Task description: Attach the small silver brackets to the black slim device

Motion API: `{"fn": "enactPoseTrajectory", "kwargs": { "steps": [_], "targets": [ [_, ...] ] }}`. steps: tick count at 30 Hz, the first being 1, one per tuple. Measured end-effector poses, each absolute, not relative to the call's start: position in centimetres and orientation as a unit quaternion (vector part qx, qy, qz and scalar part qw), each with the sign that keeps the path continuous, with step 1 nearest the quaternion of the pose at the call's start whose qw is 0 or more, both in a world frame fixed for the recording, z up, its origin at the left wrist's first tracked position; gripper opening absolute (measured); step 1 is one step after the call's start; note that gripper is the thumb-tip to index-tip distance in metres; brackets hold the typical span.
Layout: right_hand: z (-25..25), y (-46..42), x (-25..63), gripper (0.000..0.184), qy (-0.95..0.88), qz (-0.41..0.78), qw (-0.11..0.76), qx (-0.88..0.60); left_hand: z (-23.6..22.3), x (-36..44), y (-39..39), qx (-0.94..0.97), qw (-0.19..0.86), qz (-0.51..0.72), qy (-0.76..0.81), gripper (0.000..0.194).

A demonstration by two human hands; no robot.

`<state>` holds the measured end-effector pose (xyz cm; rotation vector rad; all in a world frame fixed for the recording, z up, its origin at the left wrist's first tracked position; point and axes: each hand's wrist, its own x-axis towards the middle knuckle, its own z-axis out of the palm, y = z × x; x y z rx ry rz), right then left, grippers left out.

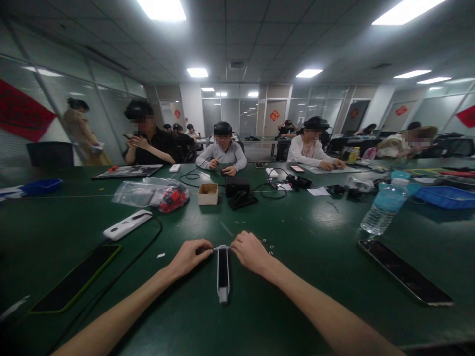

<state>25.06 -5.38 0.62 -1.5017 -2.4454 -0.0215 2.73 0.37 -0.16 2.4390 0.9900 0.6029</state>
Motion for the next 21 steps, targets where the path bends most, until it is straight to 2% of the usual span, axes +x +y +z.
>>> {"fn": "enactPoseTrajectory", "kwargs": {
  "steps": [13,21],
  "targets": [
    [0.20,-5.10,25.05,0.023,-0.848,-0.019,0.131,-0.512,-0.17,2.81,0.40,0.876,0.252,0.225,0.344,0.017],
    [0.18,-5.12,24.86,0.022,-0.851,-0.026,0.137,-0.507,-0.41,3.33,0.10,0.877,0.237,0.218,0.357,0.018]
  ]
}}
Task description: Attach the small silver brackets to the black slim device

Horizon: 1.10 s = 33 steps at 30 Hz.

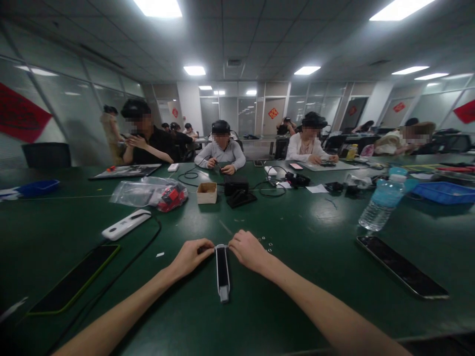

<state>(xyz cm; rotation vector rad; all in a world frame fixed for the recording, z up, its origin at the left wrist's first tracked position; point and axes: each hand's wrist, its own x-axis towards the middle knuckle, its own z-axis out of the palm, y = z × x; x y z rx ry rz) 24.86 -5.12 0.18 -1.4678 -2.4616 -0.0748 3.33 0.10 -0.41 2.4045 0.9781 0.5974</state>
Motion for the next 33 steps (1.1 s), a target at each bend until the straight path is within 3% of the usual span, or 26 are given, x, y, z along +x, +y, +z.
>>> {"fn": "enactPoseTrajectory", "kwargs": {
  "steps": [26,30,33],
  "targets": [
    [2.3,-4.7,28.5,0.023,-0.816,-0.114,0.124,-0.553,-1.3,3.1,0.8,0.895,0.174,0.218,0.347,0.017],
    [3.8,-4.9,31.2,0.022,-0.761,-0.116,0.049,-0.636,-1.5,3.0,0.9,0.894,0.168,0.214,0.355,0.019],
    [4.4,-5.3,32.7,0.019,-0.728,-0.045,-0.016,-0.684,-1.6,3.1,0.9,0.895,0.161,0.210,0.359,0.019]
  ]
}}
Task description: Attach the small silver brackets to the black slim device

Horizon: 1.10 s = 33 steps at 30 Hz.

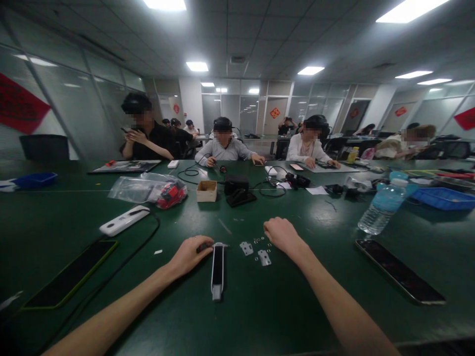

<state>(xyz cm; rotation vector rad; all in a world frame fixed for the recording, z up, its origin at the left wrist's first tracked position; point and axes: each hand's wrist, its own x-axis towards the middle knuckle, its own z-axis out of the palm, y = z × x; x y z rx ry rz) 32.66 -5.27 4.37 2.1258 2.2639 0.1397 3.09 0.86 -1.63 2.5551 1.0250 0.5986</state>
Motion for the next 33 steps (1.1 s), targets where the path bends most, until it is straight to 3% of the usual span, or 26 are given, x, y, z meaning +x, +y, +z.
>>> {"fn": "enactPoseTrajectory", "kwargs": {
  "steps": [5,23,28,33],
  "targets": [
    [4.1,-5.7,33.5,0.015,0.694,-0.061,0.050,0.716,-1.3,3.2,0.6,0.896,0.159,0.205,0.361,0.020],
    [3.5,-5.3,32.9,0.012,0.668,-0.146,0.033,0.729,-1.4,3.2,0.5,0.900,0.148,0.200,0.359,0.021],
    [3.5,-5.2,32.2,0.008,0.704,-0.117,-0.024,0.700,-1.2,3.2,0.3,0.900,0.144,0.200,0.360,0.021],
    [2.5,-4.9,30.2,0.015,0.773,-0.080,-0.179,0.603,-0.6,3.3,-0.2,0.900,0.138,0.204,0.361,0.018]
  ]
}}
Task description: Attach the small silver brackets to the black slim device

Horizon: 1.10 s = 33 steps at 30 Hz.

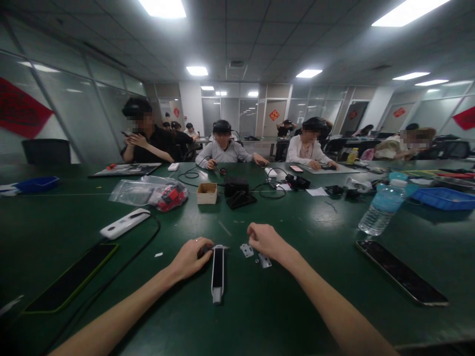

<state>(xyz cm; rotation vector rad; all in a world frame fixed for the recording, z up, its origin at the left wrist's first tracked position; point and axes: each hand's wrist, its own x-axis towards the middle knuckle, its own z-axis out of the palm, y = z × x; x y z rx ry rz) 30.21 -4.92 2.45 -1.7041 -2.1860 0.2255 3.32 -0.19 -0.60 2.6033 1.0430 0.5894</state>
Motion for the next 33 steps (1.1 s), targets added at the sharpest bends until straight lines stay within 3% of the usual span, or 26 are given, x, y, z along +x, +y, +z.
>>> {"fn": "enactPoseTrajectory", "kwargs": {
  "steps": [10,33],
  "targets": [
    [0.3,-5.3,25.6,0.021,-0.839,0.074,0.233,-0.487,-1.0,3.3,0.0,0.903,0.126,0.210,0.354,0.019],
    [0.6,-5.2,25.2,0.021,-0.849,0.055,0.172,-0.496,-1.3,3.2,0.2,0.904,0.121,0.208,0.352,0.019]
  ]
}}
